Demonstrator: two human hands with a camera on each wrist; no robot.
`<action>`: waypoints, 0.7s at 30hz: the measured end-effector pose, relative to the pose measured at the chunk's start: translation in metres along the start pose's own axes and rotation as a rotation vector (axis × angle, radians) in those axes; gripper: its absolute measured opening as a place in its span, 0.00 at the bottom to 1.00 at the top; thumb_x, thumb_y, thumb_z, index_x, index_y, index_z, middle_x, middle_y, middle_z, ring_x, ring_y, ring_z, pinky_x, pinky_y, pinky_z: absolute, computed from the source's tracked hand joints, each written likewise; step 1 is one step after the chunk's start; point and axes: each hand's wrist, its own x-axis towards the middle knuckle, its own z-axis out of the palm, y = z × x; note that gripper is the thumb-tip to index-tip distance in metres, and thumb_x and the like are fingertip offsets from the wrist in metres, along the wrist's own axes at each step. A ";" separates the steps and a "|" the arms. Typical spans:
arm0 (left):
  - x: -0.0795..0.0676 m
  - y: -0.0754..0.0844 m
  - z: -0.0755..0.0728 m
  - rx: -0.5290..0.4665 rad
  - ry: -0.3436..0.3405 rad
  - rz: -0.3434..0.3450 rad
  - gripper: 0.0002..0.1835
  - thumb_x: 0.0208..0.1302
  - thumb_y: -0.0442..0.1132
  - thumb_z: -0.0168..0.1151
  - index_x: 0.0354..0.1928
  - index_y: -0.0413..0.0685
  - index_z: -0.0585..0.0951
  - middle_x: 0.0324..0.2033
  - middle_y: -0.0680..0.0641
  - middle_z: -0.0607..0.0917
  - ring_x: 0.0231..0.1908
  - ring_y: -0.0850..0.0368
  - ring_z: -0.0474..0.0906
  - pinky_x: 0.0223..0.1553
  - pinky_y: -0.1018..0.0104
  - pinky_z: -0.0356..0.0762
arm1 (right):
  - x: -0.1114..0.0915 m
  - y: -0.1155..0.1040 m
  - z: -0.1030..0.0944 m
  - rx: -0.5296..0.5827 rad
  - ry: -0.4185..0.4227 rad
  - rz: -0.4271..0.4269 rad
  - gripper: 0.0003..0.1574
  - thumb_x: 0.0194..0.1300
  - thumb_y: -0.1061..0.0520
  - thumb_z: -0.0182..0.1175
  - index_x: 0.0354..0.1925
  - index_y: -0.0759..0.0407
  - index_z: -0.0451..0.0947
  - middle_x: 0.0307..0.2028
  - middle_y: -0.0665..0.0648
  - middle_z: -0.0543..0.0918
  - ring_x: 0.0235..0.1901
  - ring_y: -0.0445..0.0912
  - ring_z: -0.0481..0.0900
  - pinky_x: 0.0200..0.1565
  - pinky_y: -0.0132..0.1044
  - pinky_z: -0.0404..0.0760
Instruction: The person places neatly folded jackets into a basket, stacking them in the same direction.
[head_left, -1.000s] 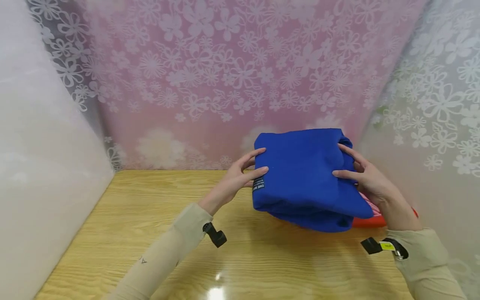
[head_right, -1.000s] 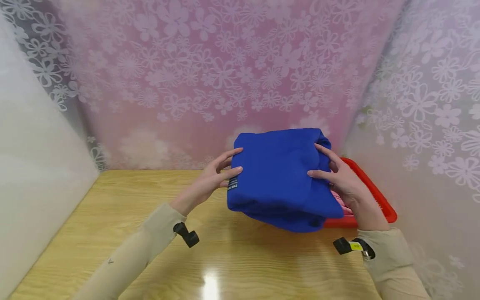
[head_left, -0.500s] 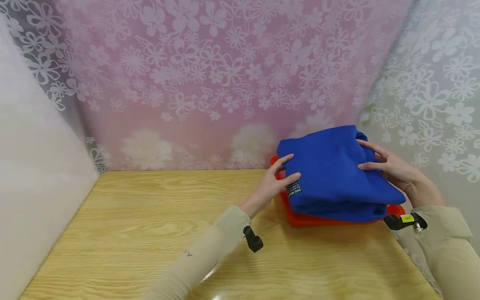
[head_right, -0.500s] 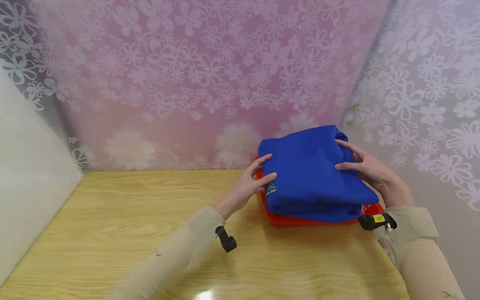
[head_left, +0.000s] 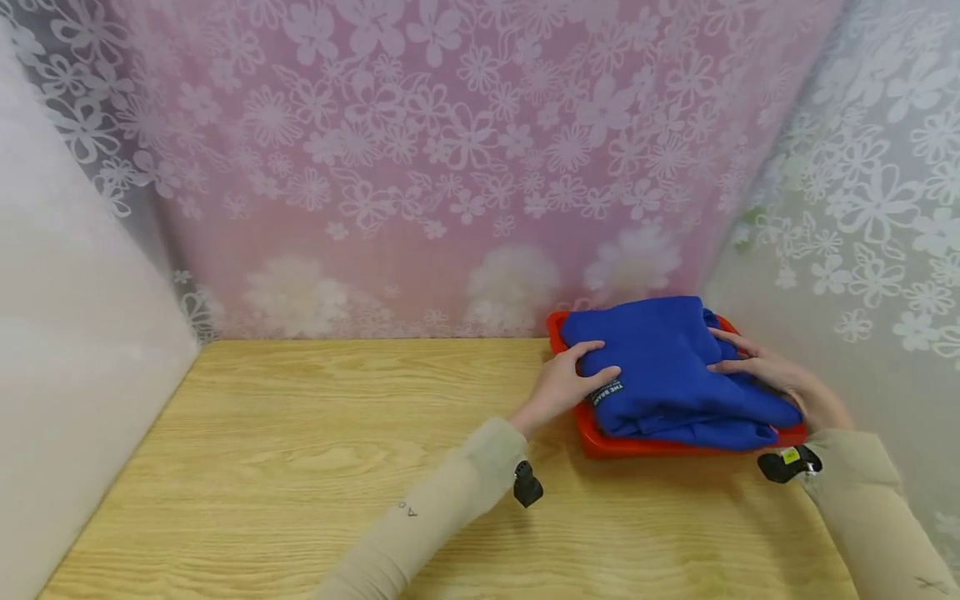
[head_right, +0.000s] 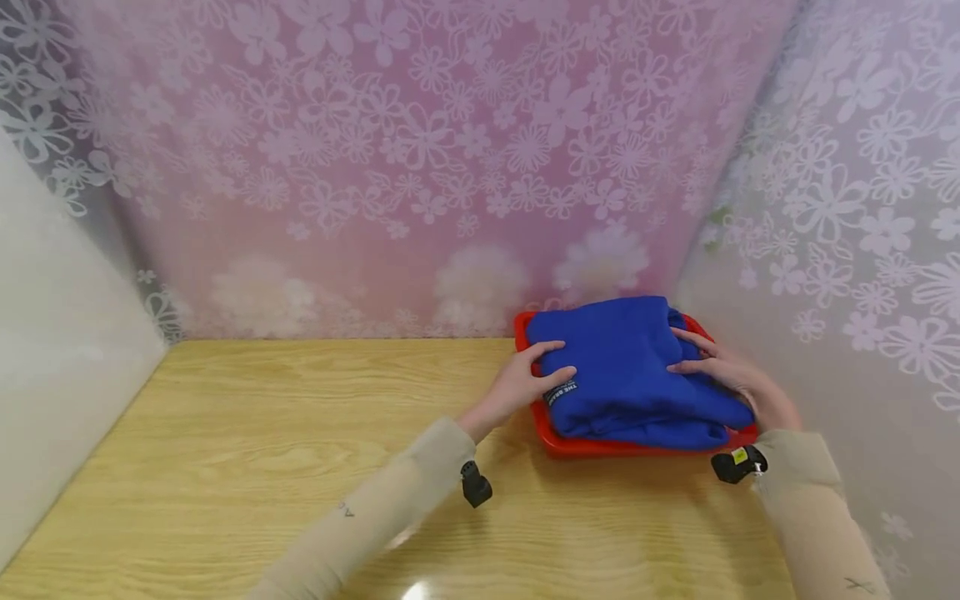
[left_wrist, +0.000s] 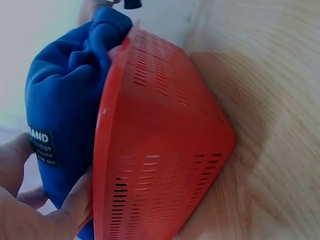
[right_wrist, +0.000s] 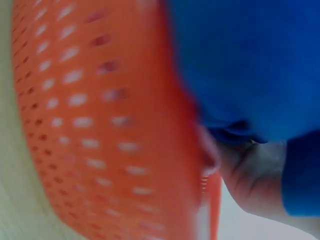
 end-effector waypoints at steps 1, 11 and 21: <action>-0.001 0.002 0.001 0.039 0.010 0.010 0.31 0.68 0.58 0.65 0.70 0.59 0.75 0.67 0.50 0.77 0.65 0.53 0.74 0.66 0.60 0.71 | 0.000 0.002 0.001 0.005 -0.004 0.009 0.54 0.75 0.55 0.57 0.82 0.52 0.32 0.76 0.75 0.26 0.71 0.79 0.39 0.65 0.71 0.55; 0.004 0.008 0.013 0.170 0.073 0.032 0.31 0.72 0.59 0.60 0.73 0.59 0.72 0.65 0.49 0.79 0.62 0.52 0.75 0.66 0.62 0.71 | 0.002 -0.023 0.009 -0.251 0.138 -0.019 0.52 0.69 0.63 0.58 0.78 0.72 0.38 0.72 0.87 0.38 0.67 0.83 0.44 0.62 0.79 0.51; 0.009 -0.005 0.002 0.145 0.100 0.086 0.23 0.75 0.51 0.59 0.69 0.59 0.77 0.51 0.46 0.87 0.37 0.57 0.82 0.39 0.73 0.77 | 0.000 -0.055 0.034 -0.572 0.572 -0.073 0.34 0.69 0.60 0.59 0.68 0.73 0.64 0.60 0.87 0.65 0.58 0.80 0.63 0.58 0.73 0.61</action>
